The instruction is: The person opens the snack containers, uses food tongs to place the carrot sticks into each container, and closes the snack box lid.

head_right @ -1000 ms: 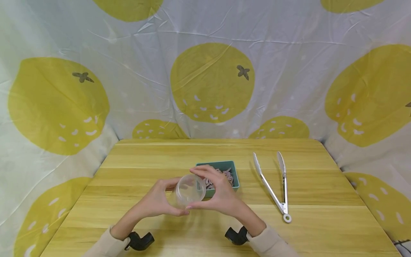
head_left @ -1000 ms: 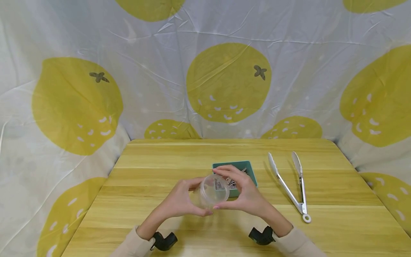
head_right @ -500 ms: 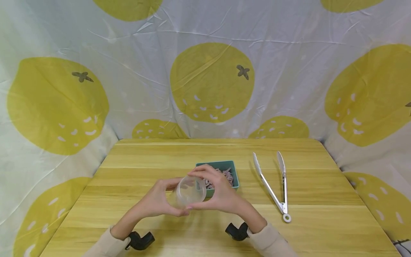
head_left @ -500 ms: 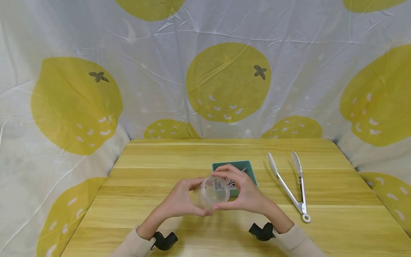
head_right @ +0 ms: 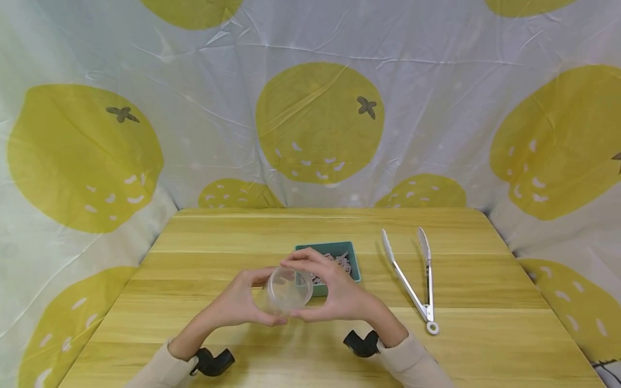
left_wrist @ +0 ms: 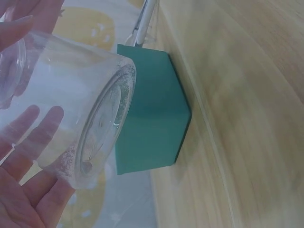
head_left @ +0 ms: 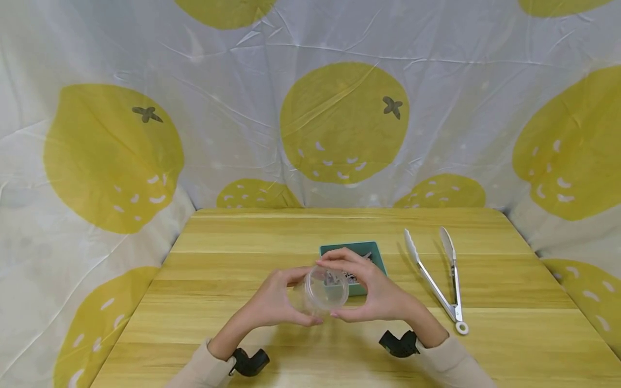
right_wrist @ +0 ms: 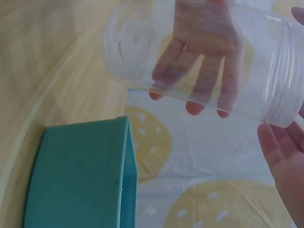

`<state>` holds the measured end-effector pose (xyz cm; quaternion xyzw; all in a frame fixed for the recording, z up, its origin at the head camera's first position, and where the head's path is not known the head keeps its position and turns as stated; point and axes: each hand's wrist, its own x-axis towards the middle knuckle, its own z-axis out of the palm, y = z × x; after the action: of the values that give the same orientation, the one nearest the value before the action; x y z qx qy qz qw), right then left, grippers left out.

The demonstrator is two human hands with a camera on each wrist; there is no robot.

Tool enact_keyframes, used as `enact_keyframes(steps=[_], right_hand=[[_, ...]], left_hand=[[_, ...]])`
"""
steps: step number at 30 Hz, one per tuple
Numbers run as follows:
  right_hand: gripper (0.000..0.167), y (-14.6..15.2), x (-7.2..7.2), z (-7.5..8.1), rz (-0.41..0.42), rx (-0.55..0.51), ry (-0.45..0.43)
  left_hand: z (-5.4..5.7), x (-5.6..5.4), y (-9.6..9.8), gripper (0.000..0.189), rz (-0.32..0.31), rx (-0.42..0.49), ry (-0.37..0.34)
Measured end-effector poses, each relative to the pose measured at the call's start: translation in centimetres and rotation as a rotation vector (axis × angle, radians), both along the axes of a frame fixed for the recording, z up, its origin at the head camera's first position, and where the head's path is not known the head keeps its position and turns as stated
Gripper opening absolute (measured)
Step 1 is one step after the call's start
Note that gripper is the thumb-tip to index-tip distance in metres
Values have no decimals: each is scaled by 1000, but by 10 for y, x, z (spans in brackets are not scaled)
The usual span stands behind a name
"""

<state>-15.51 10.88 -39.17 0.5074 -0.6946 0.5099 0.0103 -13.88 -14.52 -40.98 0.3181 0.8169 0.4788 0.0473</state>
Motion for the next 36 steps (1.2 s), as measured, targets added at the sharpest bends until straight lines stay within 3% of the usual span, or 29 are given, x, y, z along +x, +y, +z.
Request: enact_keyframes(steps=[6,12,21,32,36], right_hand=[[93,-1,5,1,-177,32,57],[86,-2,7,1,-252,45,104],[79,4,2,3,-162,50,35],[78,7,-2,5,-36,30,24],[83,7,-1,4,-43,22,17]], left_hand=[[3,0,2,82,12,2,9],[4,-2,4,80,20,-1,20],[4,-4,6,82,9,-7,6],[4,-4,6,82,-7,-17,26],[4,-4,6,81,-5,-11,26]])
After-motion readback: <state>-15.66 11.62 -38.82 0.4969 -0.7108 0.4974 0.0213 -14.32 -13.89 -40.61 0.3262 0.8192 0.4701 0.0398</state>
